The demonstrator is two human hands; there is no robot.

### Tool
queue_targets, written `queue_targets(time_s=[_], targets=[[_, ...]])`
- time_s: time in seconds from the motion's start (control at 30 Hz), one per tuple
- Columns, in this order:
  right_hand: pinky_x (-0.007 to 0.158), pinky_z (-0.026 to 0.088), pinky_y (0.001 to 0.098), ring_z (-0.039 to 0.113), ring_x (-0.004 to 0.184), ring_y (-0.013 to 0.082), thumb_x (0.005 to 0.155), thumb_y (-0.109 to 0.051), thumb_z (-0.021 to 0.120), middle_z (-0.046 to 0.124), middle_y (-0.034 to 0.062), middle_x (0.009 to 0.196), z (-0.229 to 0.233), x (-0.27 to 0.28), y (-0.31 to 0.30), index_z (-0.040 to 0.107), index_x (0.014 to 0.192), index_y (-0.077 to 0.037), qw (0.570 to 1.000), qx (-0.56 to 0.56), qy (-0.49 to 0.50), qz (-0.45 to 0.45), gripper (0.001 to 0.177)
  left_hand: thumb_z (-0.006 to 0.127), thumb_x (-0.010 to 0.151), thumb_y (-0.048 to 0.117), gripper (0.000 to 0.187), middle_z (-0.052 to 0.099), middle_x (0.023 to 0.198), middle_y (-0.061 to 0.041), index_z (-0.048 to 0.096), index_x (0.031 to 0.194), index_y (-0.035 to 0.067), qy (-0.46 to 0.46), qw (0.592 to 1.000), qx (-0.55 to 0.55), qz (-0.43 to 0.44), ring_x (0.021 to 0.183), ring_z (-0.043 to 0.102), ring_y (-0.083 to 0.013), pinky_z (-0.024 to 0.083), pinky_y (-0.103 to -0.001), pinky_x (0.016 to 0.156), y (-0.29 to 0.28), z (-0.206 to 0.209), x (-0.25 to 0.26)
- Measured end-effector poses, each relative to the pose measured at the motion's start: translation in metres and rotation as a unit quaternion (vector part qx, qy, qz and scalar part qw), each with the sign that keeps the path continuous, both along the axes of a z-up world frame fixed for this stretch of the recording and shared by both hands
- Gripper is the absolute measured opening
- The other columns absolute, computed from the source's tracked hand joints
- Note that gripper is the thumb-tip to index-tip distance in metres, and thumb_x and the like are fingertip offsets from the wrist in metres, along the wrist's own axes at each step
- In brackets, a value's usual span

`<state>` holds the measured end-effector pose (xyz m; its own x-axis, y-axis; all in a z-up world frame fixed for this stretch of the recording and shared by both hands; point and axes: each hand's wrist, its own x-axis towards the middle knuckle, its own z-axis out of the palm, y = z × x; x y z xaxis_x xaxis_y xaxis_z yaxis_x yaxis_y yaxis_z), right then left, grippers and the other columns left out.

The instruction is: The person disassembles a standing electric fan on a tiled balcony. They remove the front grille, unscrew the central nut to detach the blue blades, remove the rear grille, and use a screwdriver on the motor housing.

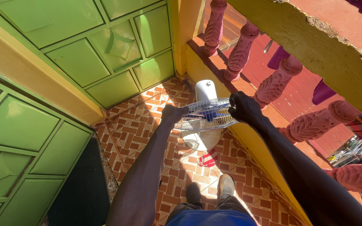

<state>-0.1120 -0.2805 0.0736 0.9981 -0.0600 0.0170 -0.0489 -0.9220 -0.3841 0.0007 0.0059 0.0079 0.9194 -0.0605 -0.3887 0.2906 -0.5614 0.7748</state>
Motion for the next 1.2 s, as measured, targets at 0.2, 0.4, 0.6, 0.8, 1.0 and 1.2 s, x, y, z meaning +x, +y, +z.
queue_targets(time_s=[0.2, 0.4, 0.6, 0.8, 1.0, 1.2], targets=[[0.074, 0.051, 0.0496, 0.066, 0.091, 0.0371, 0.082, -0.014, 0.071, 0.063, 0.0155, 0.105, -0.003, 0.000, 0.000, 0.059, 0.093, -0.009, 1.000, -0.004, 0.003, 0.000, 0.018, 0.085, 0.072, 0.037, 0.042, 0.070, 0.065, -0.011, 0.075, 0.074, -0.004, 0.027, 1.000, 0.006, -0.006, 0.054, 0.063, -0.0153, 0.050, -0.033, 0.052, 0.000, 0.009, -0.002], [0.073, 0.051, 0.0495, 0.065, 0.090, 0.0369, 0.083, -0.016, 0.072, 0.062, 0.0157, 0.102, -0.003, 0.000, -0.002, 0.058, 0.092, -0.009, 1.000, -0.010, -0.007, 0.001, 0.018, 0.086, 0.072, 0.031, 0.037, 0.071, 0.067, -0.009, 0.074, 0.073, -0.004, 0.042, 0.999, -0.026, 0.003, 0.055, 0.063, -0.0143, 0.051, -0.032, 0.052, -0.001, 0.006, 0.003], [0.075, 0.051, 0.0488, 0.066, 0.091, 0.0353, 0.082, -0.016, 0.072, 0.063, 0.0141, 0.103, -0.001, 0.001, -0.005, 0.060, 0.094, -0.009, 1.000, -0.012, 0.014, -0.012, 0.018, 0.084, 0.080, 0.028, 0.035, 0.073, 0.075, -0.012, 0.075, 0.082, -0.006, 0.057, 0.997, -0.020, -0.053, 0.058, 0.064, -0.0165, 0.054, -0.032, 0.055, 0.003, -0.008, 0.013], [0.075, 0.052, 0.0490, 0.066, 0.093, 0.0363, 0.083, -0.018, 0.074, 0.063, 0.0147, 0.106, -0.001, 0.002, -0.002, 0.062, 0.094, -0.010, 1.000, -0.016, 0.012, 0.006, 0.019, 0.084, 0.080, 0.026, 0.033, 0.076, 0.081, -0.012, 0.076, 0.087, -0.005, 0.065, 0.995, -0.056, -0.060, 0.065, 0.070, -0.0167, 0.060, -0.031, 0.058, 0.009, -0.025, 0.023], [0.076, 0.052, 0.0499, 0.066, 0.093, 0.0364, 0.083, -0.020, 0.075, 0.064, 0.0162, 0.105, -0.002, 0.004, -0.003, 0.061, 0.096, -0.009, 1.000, -0.010, 0.010, 0.010, 0.021, 0.082, 0.081, 0.027, 0.036, 0.078, 0.082, -0.014, 0.079, 0.092, -0.008, 0.042, 0.992, -0.104, -0.054, 0.066, 0.068, -0.0173, 0.054, -0.032, 0.062, 0.013, -0.032, 0.026], [0.078, 0.053, 0.0515, 0.068, 0.096, 0.0361, 0.083, -0.020, 0.077, 0.065, 0.0151, 0.110, 0.000, 0.006, -0.007, 0.065, 0.096, -0.008, 0.999, -0.013, 0.028, -0.026, 0.021, 0.075, 0.094, 0.040, 0.043, 0.065, 0.080, -0.010, 0.082, 0.100, -0.002, 0.006, 0.984, -0.155, -0.088, 0.069, 0.054, -0.0154, 0.048, -0.032, 0.066, 0.029, -0.021, 0.021]])
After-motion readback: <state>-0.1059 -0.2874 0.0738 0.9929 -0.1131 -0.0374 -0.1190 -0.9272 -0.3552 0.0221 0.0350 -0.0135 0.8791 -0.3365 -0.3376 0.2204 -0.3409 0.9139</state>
